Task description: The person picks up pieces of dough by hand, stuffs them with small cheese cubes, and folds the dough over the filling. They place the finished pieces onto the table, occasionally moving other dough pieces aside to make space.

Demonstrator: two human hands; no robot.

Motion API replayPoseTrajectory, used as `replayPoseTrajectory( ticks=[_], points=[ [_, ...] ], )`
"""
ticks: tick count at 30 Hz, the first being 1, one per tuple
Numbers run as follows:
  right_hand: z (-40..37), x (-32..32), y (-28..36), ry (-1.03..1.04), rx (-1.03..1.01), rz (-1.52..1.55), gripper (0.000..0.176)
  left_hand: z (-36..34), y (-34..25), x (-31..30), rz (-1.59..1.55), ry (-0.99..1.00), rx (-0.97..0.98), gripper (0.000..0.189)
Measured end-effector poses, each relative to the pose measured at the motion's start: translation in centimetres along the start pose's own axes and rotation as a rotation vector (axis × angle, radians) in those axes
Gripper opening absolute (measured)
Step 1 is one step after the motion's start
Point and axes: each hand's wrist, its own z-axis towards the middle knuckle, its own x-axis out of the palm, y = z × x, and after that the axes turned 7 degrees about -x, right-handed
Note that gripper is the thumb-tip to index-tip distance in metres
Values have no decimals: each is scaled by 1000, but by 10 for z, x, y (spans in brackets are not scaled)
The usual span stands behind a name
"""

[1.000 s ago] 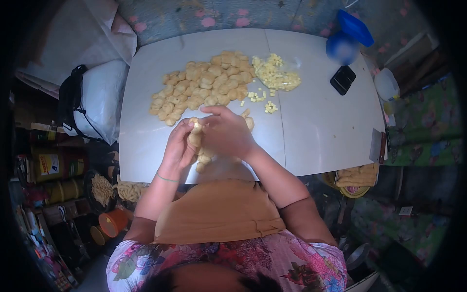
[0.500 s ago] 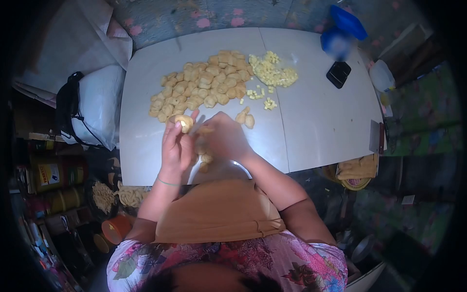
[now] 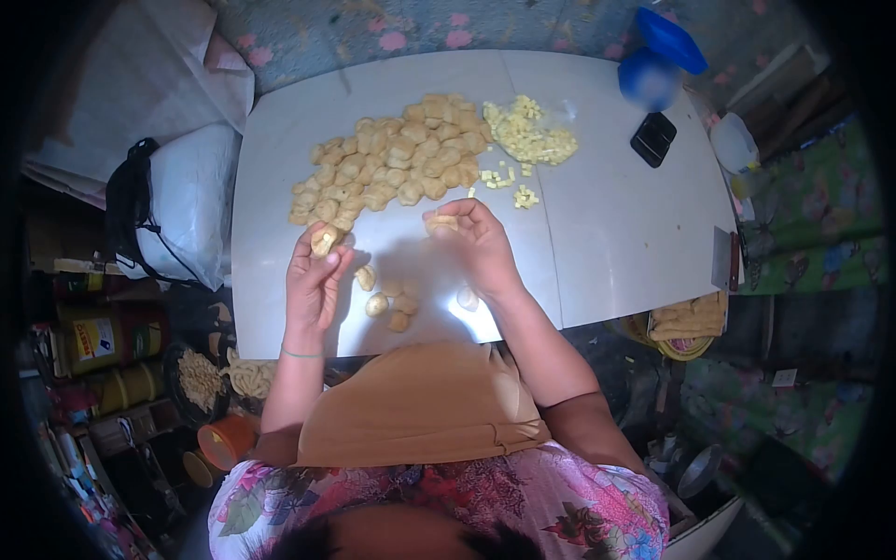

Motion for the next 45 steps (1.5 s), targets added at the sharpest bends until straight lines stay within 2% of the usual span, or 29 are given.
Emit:
replayPoseTrajectory(
  ticks=[2, 4, 6, 9, 10, 11, 12, 14, 16, 19, 20, 23, 24, 27, 29, 31, 33, 36, 39, 40, 42, 43, 45],
  points=[
    [-1, -2, 3, 28, 165, -31, 21, 2, 3, -11, 127, 17, 40, 29],
    [1, -1, 1, 164, 248, -219, 20, 5, 1, -24, 217, 45, 52, 28],
    [6, 1, -7, 410, 243, -562, 19, 5, 0, -30, 250, 10, 51, 27],
    [15, 54, 47, 657, 89, -762, 19, 4, -2, -34, 302, -43, 75, 20],
    [20, 58, 46, 687, 136, -834, 19, 4, -2, -35, 319, -61, 88, 18],
    [26, 63, 44, 722, 181, -905, 18, 8, 0, -42, 536, -76, 282, 17],
    [34, 63, 34, 833, 49, -1095, 18, 15, 6, -56, 751, -91, 477, 18],
    [45, 54, 3, 801, -141, -1155, 19, 18, 4, -69, 967, -83, 546, 19],
    [55, 45, -32, 526, -238, -894, 23, 8, -5, -77, 967, -39, 293, 20],
    [82, 60, -47, 457, -347, -1095, 26, -3, -16, -67, 1210, -82, 163, 19],
    [93, 63, -56, 410, -386, -1185, 33, -4, -17, -67, 1256, -74, 62, 13],
    [128, 73, -75, 306, -494, -1320, 40, 3, -17, -90, 1732, 361, 351, 12],
    [140, 74, -81, 306, -455, -1416, 52, -2, -17, -80, 1686, 342, 496, 18],
    [170, 73, -107, 178, -609, -1505, 61, 2, -19, -72, 1517, 296, 499, 22],
    [183, 74, -106, 271, -491, -1610, 62, 25, -13, -88, 1269, 222, 360, 29],
    [187, 79, -97, 394, -343, -1604, 59, 53, -22, -86, 1277, 159, 419, 35],
    [191, 85, -79, 532, -175, -1488, 51, 93, -38, -75, 1532, 107, 687, 40],
    [189, 79, -73, 610, -201, -1431, 41, 144, -40, -61, 1624, 69, 686, 42],
    [170, 75, -66, 502, -352, -1278, 35, 180, -36, -62, 1781, 231, 672, 39],
    [166, 70, -67, 472, -454, -1274, 38, 177, -42, -51, 1786, 249, 543, 38],
    [155, 65, -67, 405, -504, -1232, 36, 168, -55, -34, 1789, 280, 283, 37],
    [151, 63, -66, 372, -529, -1208, 35, 165, -53, -37, 1740, 258, 344, 37],
    [146, 54, -63, 280, -358, -1052, 30, 157, -50, -44, 1641, 213, 459, 37]
  ],
)
